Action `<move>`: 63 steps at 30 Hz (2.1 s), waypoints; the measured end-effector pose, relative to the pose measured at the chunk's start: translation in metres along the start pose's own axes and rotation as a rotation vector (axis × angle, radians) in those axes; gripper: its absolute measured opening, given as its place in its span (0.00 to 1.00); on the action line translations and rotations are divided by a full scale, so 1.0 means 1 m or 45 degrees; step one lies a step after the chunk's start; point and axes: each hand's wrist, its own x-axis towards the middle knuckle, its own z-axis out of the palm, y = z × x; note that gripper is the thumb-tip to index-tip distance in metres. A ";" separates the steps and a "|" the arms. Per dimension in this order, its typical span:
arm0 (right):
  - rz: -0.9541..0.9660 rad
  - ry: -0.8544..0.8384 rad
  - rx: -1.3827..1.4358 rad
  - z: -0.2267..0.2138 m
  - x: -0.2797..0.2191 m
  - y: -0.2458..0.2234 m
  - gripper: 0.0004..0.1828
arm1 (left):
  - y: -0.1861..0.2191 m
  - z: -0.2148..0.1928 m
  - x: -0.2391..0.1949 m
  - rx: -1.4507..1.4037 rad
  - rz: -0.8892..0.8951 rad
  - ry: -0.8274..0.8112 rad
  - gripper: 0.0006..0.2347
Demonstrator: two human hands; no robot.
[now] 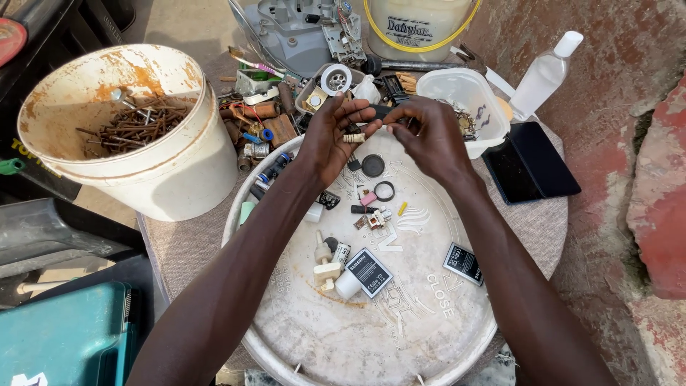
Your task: Sorting and organizing various small electronic components such as batteries, circuit boards, and connectors on a bucket lid.
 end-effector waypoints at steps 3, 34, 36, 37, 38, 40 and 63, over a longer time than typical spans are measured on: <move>-0.194 -0.098 0.168 0.018 0.004 -0.009 0.09 | -0.003 0.003 0.000 -0.033 -0.033 0.011 0.23; 0.147 -0.774 -0.292 0.006 -0.012 -0.028 0.02 | 0.015 0.005 -0.016 0.880 0.212 0.024 0.12; 0.127 -0.771 -0.292 0.008 -0.012 -0.025 0.02 | 0.015 0.003 -0.015 0.866 0.193 0.037 0.12; 0.085 -0.762 -0.345 0.008 -0.012 -0.022 0.01 | 0.016 0.000 -0.013 0.891 0.175 0.043 0.12; 0.041 -0.750 -0.400 0.008 -0.011 -0.019 0.02 | 0.017 -0.003 -0.010 0.917 0.160 0.048 0.11; 0.010 -0.719 -0.437 0.011 -0.008 -0.013 0.01 | 0.028 0.007 -0.017 0.904 0.130 0.079 0.11; 0.895 -0.378 1.525 0.038 0.001 -0.002 0.20 | 0.007 0.051 -0.035 0.603 0.650 -0.235 0.16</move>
